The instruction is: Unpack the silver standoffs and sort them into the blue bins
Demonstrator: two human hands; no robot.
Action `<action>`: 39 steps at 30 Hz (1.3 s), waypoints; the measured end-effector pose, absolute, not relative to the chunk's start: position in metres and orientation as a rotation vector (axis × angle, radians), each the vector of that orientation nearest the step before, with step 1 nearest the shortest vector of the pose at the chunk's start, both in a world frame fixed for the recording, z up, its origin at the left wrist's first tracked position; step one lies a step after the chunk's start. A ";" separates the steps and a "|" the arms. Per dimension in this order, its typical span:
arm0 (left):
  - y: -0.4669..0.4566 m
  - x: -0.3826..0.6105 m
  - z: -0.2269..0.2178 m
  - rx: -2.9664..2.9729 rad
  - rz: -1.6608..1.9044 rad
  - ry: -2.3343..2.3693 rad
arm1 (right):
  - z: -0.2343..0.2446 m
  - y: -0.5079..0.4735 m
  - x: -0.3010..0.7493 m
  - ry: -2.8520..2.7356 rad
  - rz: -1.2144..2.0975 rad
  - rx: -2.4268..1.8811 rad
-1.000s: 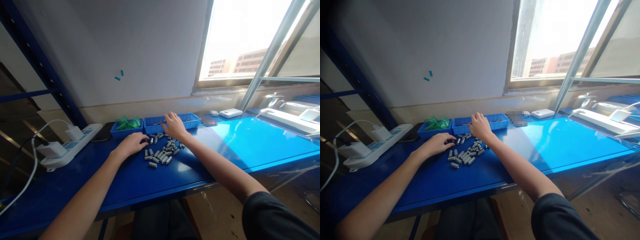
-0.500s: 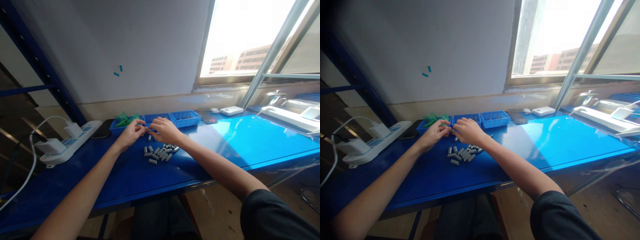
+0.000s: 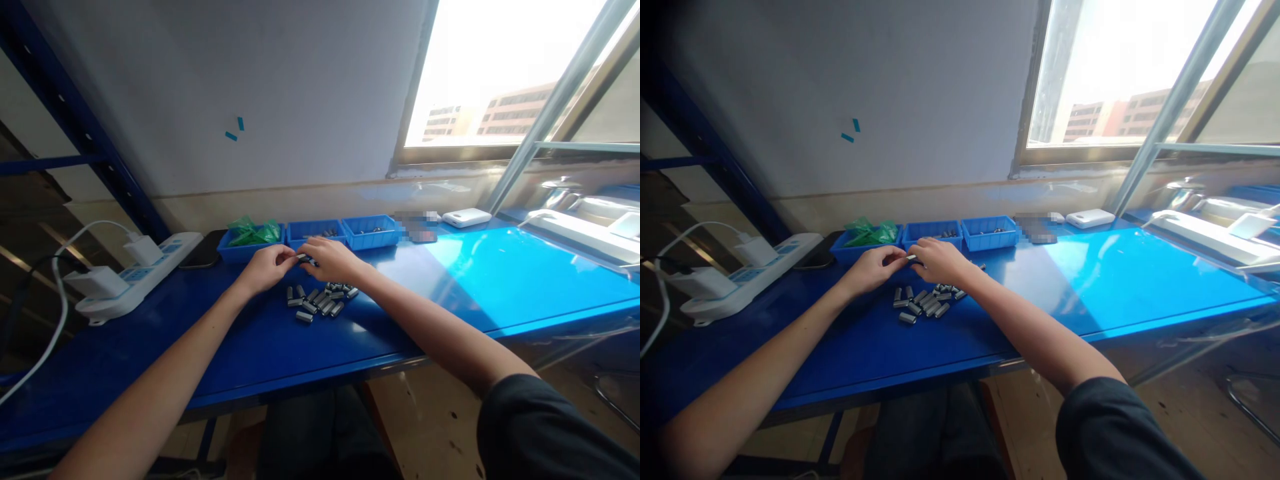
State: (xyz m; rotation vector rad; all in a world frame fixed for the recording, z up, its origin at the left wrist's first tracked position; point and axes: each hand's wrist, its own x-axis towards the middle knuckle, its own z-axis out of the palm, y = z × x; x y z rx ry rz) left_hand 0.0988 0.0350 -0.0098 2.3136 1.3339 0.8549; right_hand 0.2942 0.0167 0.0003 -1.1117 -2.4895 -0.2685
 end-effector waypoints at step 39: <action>0.026 0.072 0.008 2.492 0.210 1.247 | 0.022 0.025 0.318 -1.954 -0.418 -1.482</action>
